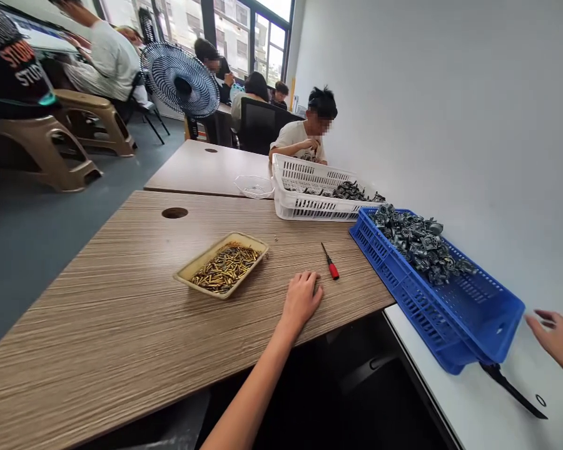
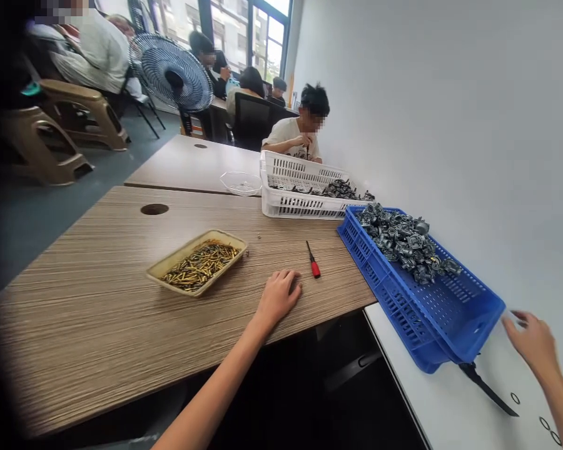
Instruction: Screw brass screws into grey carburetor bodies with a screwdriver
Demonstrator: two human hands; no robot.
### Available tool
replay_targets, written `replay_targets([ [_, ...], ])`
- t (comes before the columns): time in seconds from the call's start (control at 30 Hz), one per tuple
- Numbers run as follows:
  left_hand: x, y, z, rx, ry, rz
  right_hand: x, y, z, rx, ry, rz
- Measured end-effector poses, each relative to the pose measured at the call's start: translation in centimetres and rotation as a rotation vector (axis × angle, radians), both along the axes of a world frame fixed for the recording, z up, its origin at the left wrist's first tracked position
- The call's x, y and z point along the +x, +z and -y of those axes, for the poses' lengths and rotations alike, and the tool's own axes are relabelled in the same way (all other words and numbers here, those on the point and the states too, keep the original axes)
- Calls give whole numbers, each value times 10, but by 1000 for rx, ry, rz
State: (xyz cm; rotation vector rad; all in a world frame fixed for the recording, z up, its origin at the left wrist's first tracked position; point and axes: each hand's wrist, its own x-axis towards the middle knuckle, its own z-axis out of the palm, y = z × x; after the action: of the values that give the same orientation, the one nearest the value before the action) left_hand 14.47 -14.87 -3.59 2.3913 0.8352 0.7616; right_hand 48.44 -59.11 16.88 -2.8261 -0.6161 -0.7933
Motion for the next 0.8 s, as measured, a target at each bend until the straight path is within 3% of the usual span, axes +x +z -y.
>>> replay_targets([
  [0.07, 0, 0, 0, -4, 1, 3, 21, -2, -52, 73, 132, -110],
  [0.2, -2, 2, 0, -21, 9, 1, 47, -22, -167, 1, 316, -266],
  [0.3, -3, 4, 0, -38, 14, -2, 59, -49, -240, -35, 323, -378],
  [0.4, -3, 5, -1, -42, 13, -24, 69, -73, -292, -63, 269, -429],
  [0.53, -3, 7, -2, -52, 8, -64, 78, -86, -327, -80, 203, -408],
  [0.8, -3, 10, -3, -77, 0, -72, 85, -83, -336, -63, 164, -366],
])
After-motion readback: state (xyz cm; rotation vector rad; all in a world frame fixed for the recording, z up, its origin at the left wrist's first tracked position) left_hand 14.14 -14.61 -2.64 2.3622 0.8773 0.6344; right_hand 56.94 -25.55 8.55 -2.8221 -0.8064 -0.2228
